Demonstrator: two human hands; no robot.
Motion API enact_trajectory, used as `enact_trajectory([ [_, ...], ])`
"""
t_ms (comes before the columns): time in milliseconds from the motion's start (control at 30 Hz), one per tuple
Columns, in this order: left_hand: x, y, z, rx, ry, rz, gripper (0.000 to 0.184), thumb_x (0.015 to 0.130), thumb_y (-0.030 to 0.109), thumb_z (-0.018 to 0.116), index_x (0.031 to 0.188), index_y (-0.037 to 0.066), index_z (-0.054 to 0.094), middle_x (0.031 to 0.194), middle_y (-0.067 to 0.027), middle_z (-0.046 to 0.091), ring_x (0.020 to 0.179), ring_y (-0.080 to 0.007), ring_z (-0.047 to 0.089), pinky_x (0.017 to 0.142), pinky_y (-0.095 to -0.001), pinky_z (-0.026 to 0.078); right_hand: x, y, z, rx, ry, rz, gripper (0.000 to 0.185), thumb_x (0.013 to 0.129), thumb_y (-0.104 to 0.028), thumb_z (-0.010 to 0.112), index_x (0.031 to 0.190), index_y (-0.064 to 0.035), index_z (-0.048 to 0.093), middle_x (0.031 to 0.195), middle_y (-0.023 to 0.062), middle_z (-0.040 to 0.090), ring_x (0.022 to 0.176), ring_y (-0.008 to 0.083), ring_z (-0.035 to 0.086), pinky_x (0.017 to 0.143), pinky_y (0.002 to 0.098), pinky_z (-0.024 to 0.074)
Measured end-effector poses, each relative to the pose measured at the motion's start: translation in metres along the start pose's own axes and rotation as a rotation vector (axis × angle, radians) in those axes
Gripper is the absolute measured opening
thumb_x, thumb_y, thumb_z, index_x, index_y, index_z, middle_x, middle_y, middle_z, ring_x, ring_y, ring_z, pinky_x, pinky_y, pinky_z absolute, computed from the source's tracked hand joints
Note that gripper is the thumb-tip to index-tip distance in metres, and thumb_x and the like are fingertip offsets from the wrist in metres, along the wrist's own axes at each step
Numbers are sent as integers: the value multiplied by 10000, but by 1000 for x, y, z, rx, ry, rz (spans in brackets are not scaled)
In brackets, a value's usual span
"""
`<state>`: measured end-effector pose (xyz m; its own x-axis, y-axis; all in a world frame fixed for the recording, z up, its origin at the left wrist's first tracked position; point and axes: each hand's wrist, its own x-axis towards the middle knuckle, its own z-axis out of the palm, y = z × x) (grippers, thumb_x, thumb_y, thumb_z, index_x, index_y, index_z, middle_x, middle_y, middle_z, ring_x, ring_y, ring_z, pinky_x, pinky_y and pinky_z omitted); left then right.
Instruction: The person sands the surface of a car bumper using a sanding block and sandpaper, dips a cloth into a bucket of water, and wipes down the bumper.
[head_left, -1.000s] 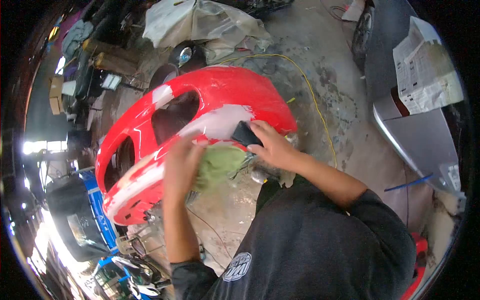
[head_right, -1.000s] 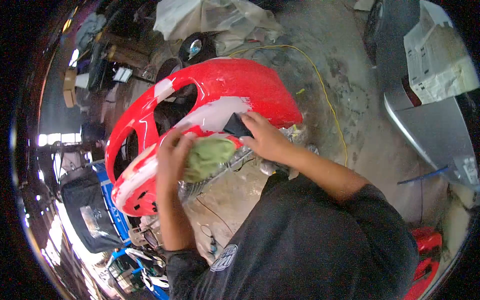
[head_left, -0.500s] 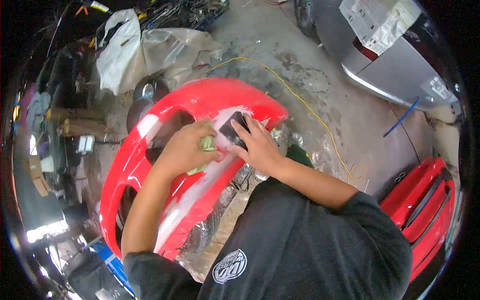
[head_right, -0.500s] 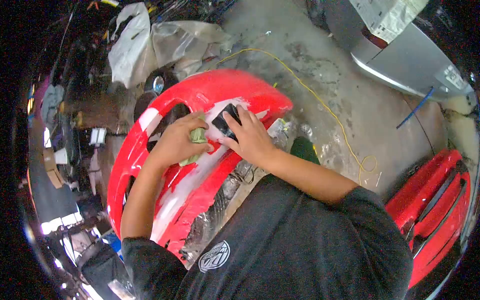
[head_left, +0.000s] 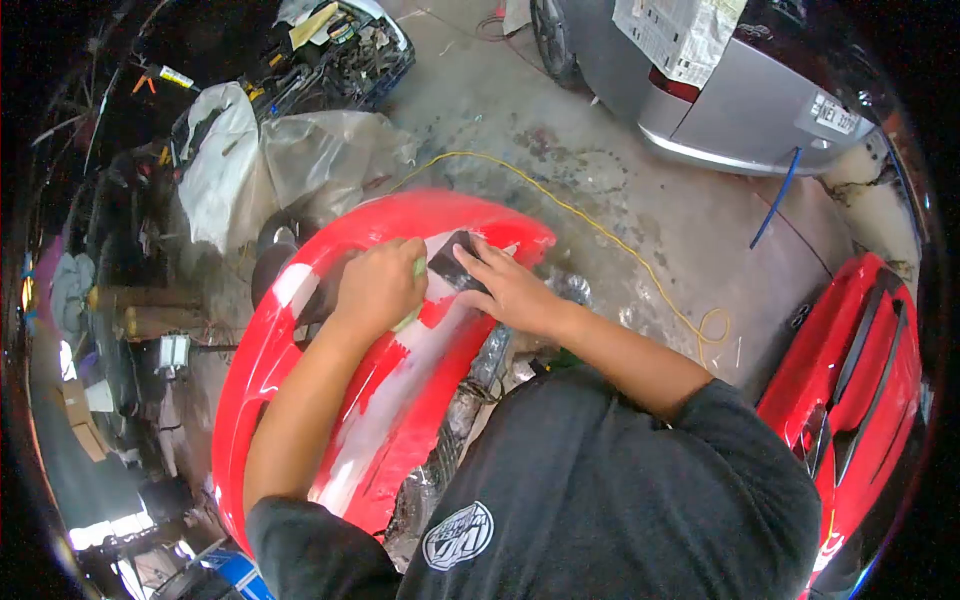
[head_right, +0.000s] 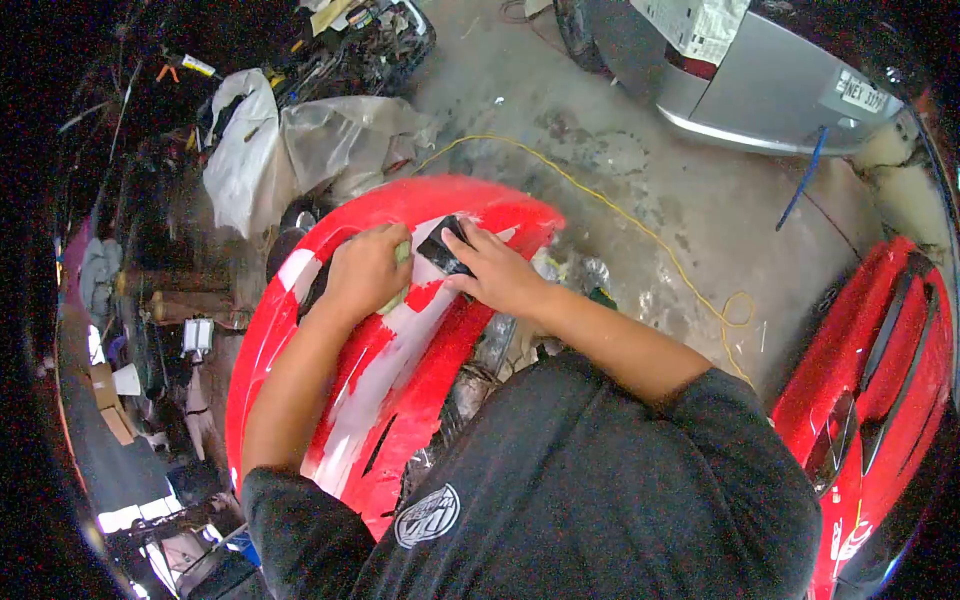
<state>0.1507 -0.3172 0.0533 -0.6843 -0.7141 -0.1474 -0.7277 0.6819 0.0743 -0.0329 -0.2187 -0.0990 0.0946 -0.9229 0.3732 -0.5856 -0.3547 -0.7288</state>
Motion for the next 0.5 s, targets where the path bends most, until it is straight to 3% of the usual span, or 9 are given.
enact_trajectory([
  [133, 9, 4, -8, -15, -42, -7, 279, 867, 205, 693, 1129, 108, 706, 1112, -180, 717, 1059, -384, 692, 870, -518, 554, 10, 5, -19, 118, -128, 119, 549, 1014, -215, 595, 1523, -38, 493, 1547, 341, 438, 1374, 492, 506, 1158, 485, 424],
  [233, 17, -8, 2, -58, -45, 84, 323, 861, 224, 718, 1163, 110, 719, 1129, -179, 717, 1087, -388, 683, 892, -523, 546, 10, 13, -6, 60, -28, 36, 515, 999, -174, 579, 1497, -51, 528, 1495, 312, 510, 1296, 468, 580, 1099, 481, 481],
  [367, 30, -7, 1, -93, -114, 116, 332, 864, 242, 742, 1166, 104, 731, 1166, -174, 714, 1130, -386, 669, 936, -508, 538, 5, -5, -2, -131, 40, 26, 442, 1005, -207, 581, 1418, -49, 599, 1423, 289, 569, 1205, 435, 634, 1009, 497, 535],
  [500, 39, 5, 3, -87, -25, 0, 344, 871, 250, 733, 1175, 89, 721, 1153, -204, 719, 1090, -410, 684, 937, -500, 544, 5, -11, -3, -186, 103, 25, 441, 1002, -260, 608, 1398, -65, 619, 1383, 274, 601, 1165, 421, 650, 953, 511, 558],
])
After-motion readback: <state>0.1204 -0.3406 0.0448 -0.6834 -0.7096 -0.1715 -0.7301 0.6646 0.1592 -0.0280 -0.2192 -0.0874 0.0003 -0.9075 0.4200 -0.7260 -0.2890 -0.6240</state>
